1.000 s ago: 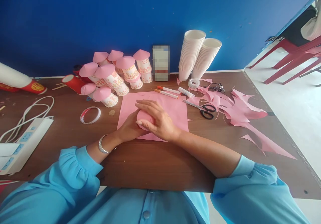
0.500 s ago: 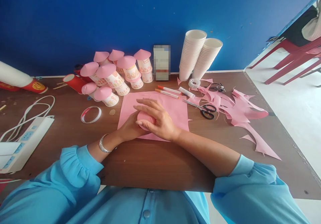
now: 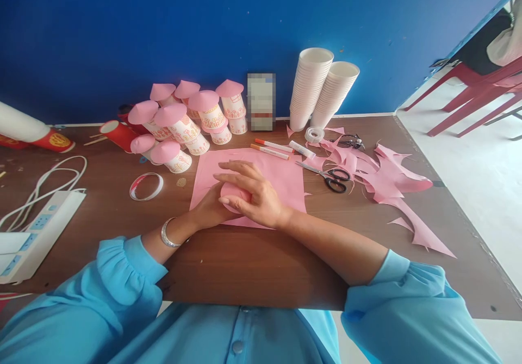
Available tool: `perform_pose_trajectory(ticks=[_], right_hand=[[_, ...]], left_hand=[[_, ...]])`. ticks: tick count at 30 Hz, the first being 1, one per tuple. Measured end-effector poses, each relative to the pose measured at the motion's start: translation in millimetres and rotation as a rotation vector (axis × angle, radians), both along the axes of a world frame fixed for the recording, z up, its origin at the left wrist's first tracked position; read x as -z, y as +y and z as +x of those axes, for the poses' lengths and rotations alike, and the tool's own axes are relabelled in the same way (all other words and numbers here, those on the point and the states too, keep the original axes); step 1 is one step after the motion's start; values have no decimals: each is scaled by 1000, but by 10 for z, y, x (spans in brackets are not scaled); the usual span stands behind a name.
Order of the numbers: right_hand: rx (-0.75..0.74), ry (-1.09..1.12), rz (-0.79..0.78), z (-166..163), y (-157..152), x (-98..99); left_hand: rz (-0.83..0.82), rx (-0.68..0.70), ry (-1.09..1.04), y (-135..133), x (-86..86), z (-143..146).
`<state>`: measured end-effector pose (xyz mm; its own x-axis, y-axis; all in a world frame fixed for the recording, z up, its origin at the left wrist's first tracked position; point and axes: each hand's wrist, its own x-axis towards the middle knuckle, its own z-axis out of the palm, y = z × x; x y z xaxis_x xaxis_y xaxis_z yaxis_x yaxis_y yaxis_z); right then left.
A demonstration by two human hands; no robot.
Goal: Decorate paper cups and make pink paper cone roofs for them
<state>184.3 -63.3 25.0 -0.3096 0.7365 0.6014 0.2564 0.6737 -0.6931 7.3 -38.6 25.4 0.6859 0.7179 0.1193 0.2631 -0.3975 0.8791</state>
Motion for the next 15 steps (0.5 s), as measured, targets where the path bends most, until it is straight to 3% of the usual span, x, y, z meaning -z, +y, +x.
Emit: perform_pose_trajectory(ticks=[3, 9, 15], right_hand=[[5, -21, 5, 26, 9, -23], [-21, -18, -7, -34, 11, 92], [-25, 5, -26, 102, 29, -47]], left_hand=[[-83, 15, -33, -5, -12, 5], [-35, 70, -99, 26, 26, 18], [-75, -39, -90, -1, 7, -4]])
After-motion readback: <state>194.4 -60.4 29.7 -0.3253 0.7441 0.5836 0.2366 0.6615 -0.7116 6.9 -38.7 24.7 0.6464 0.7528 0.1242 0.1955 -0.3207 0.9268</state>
